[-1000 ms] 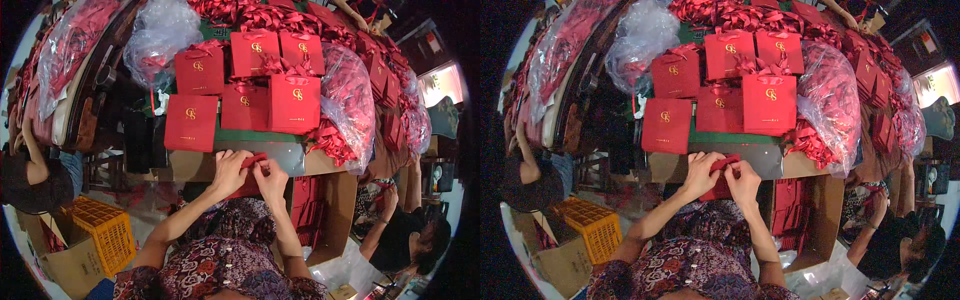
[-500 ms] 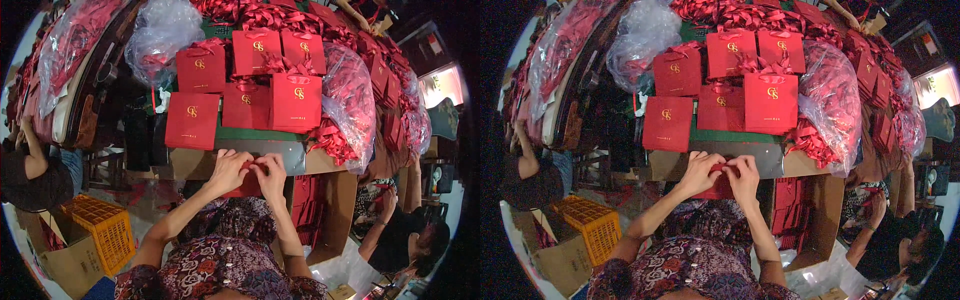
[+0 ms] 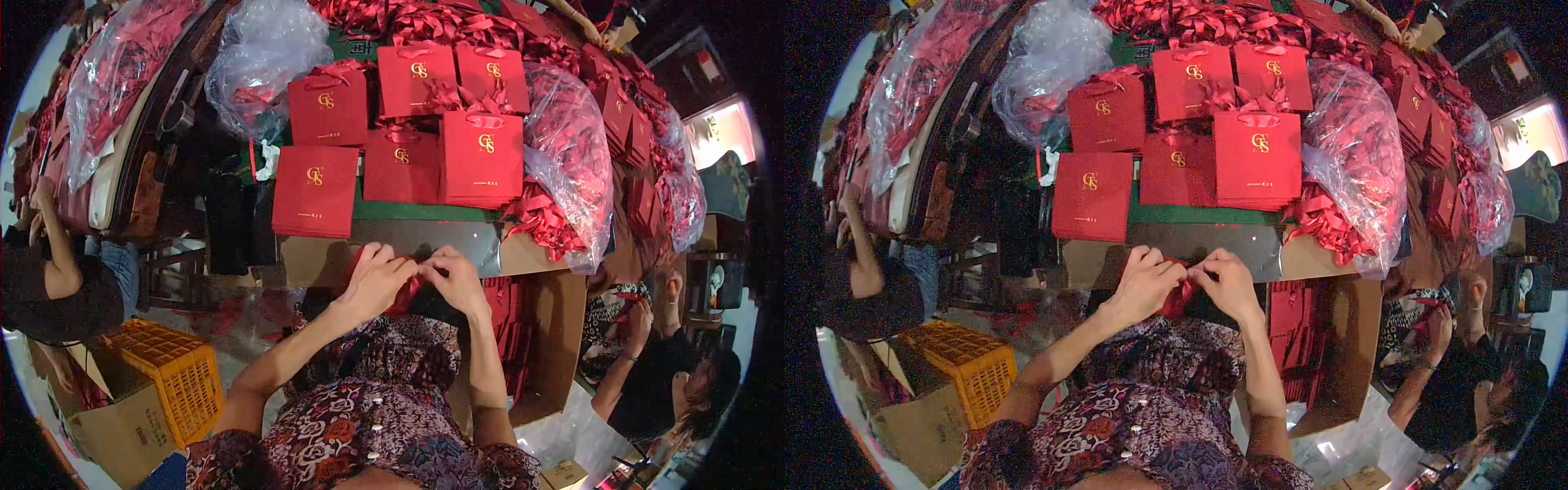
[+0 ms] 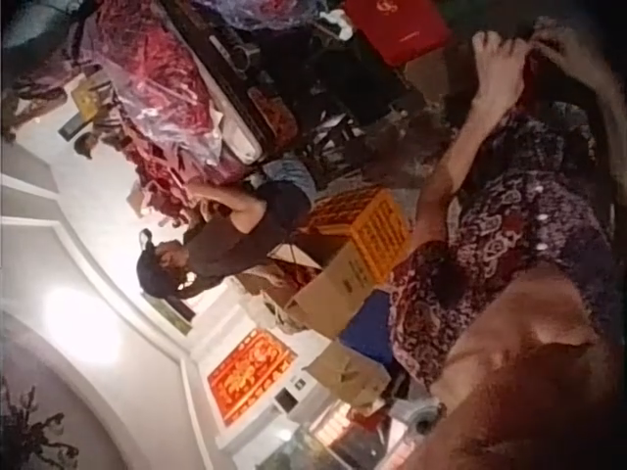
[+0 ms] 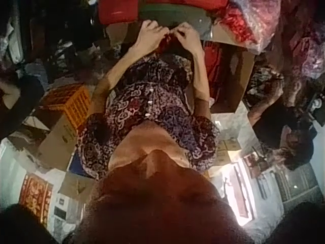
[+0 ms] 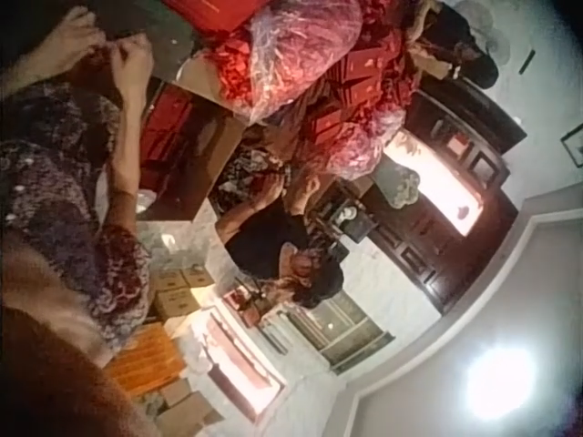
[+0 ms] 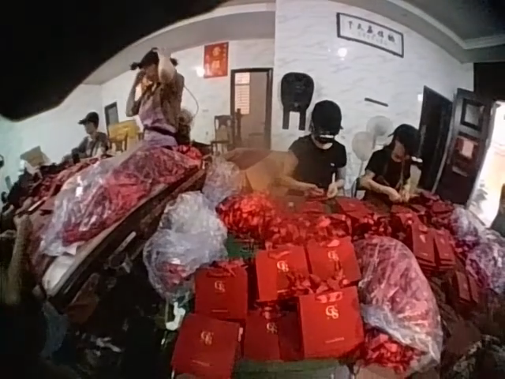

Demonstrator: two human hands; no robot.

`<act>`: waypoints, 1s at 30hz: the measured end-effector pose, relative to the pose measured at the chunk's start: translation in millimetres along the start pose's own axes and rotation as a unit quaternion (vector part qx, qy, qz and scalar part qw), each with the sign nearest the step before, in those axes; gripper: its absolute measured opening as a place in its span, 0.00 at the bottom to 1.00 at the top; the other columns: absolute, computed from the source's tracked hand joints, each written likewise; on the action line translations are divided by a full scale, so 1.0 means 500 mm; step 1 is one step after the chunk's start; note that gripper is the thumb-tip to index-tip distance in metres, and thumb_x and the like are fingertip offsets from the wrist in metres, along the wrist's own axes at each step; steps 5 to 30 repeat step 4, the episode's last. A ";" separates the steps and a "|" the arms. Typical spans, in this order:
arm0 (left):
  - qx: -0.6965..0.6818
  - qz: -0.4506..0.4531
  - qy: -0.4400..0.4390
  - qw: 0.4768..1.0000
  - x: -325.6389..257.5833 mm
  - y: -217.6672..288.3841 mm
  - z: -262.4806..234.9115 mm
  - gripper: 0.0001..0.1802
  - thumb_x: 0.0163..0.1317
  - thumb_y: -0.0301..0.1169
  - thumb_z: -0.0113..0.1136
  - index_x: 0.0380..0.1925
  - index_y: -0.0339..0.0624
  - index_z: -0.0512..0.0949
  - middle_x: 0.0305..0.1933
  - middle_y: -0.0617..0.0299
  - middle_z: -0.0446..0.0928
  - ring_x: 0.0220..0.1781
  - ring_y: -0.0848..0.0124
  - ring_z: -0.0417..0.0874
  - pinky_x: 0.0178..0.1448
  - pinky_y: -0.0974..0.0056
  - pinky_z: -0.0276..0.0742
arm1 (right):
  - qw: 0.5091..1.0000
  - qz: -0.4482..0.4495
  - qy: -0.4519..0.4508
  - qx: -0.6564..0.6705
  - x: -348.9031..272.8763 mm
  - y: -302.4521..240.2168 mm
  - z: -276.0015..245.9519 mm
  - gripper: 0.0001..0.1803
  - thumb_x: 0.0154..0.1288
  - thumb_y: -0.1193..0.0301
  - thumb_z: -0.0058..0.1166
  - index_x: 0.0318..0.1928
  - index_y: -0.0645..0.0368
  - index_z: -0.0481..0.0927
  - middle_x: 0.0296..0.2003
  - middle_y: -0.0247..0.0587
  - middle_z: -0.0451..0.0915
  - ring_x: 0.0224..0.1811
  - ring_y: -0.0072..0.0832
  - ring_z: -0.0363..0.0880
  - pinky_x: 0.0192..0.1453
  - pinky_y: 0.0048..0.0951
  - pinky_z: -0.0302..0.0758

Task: The person assembles paper gift bags by attaching ribbon handles to them, then folds the bags by hand.

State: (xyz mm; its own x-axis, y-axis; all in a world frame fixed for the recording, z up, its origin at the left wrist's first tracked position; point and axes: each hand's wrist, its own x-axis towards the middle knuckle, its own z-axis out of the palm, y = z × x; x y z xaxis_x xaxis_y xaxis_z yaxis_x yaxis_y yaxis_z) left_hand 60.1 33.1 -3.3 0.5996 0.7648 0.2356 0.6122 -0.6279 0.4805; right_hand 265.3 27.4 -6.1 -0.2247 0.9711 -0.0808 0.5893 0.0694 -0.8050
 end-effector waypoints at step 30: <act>0.012 0.054 -0.021 0.998 0.002 0.006 -0.004 0.15 0.50 0.24 0.59 0.41 0.47 0.76 0.35 0.62 0.78 0.47 0.60 0.73 0.59 0.53 0.63 | 0.995 0.063 -0.062 0.044 0.013 0.003 -0.013 0.10 0.57 0.65 0.66 0.36 0.57 0.87 0.34 0.45 0.79 0.40 0.38 0.80 0.45 0.38 0.75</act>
